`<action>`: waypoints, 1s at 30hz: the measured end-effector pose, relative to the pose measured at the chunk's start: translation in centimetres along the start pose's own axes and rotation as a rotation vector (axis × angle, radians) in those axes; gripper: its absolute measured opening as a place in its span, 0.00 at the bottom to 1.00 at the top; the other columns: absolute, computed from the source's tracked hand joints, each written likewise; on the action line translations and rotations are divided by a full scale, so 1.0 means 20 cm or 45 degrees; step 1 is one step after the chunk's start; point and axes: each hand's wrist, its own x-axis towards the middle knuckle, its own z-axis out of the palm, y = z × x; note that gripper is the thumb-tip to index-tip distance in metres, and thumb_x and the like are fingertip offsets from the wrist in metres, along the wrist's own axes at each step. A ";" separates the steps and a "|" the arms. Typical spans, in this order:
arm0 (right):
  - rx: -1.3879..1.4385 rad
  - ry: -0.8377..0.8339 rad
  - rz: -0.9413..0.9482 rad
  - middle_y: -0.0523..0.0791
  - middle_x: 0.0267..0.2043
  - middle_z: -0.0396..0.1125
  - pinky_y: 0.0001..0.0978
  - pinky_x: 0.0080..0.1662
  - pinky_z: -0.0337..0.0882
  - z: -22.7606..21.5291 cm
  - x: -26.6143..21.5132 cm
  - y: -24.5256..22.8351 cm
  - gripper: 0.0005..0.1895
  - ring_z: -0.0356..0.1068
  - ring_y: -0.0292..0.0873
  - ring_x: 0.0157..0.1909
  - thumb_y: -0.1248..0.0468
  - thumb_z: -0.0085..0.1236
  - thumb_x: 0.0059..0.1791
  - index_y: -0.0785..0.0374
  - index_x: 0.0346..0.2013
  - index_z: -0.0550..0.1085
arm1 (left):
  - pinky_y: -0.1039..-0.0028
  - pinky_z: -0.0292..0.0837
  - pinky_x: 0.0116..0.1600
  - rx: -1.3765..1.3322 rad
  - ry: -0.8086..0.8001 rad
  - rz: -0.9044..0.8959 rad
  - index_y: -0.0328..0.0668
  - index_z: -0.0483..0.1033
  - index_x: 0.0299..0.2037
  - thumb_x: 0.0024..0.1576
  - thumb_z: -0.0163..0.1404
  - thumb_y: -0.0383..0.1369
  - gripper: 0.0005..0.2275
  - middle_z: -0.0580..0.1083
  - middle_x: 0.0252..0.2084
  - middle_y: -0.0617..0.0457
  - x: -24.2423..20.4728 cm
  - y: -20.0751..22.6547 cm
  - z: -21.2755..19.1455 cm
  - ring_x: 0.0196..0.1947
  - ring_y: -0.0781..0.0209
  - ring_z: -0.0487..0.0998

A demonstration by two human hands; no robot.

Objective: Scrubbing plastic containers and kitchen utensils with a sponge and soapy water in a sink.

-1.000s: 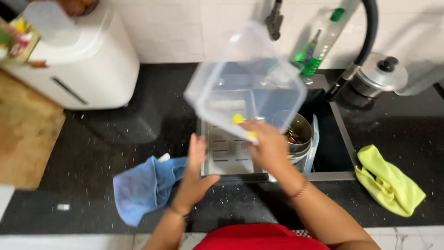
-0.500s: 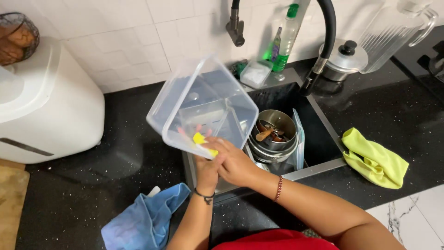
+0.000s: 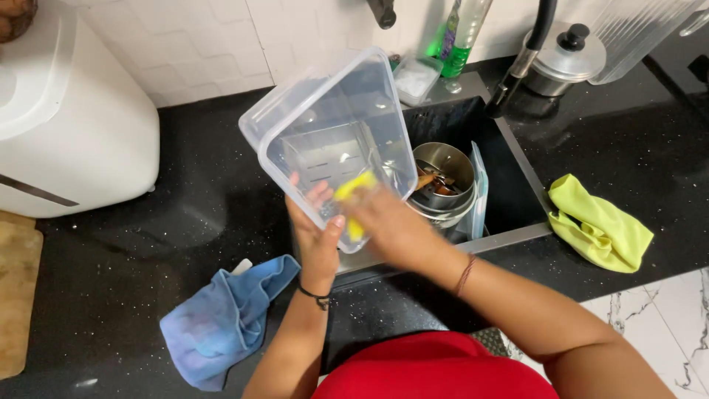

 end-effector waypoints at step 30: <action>0.010 0.257 -0.379 0.43 0.46 0.71 0.41 0.44 0.67 -0.39 -0.66 0.43 0.20 0.71 0.48 0.45 0.64 0.63 0.43 0.53 0.51 0.76 | 0.66 0.59 0.74 0.339 -0.091 -0.187 0.39 0.31 0.79 0.46 0.68 0.34 0.58 0.59 0.74 0.39 -0.31 0.45 0.78 0.71 0.51 0.63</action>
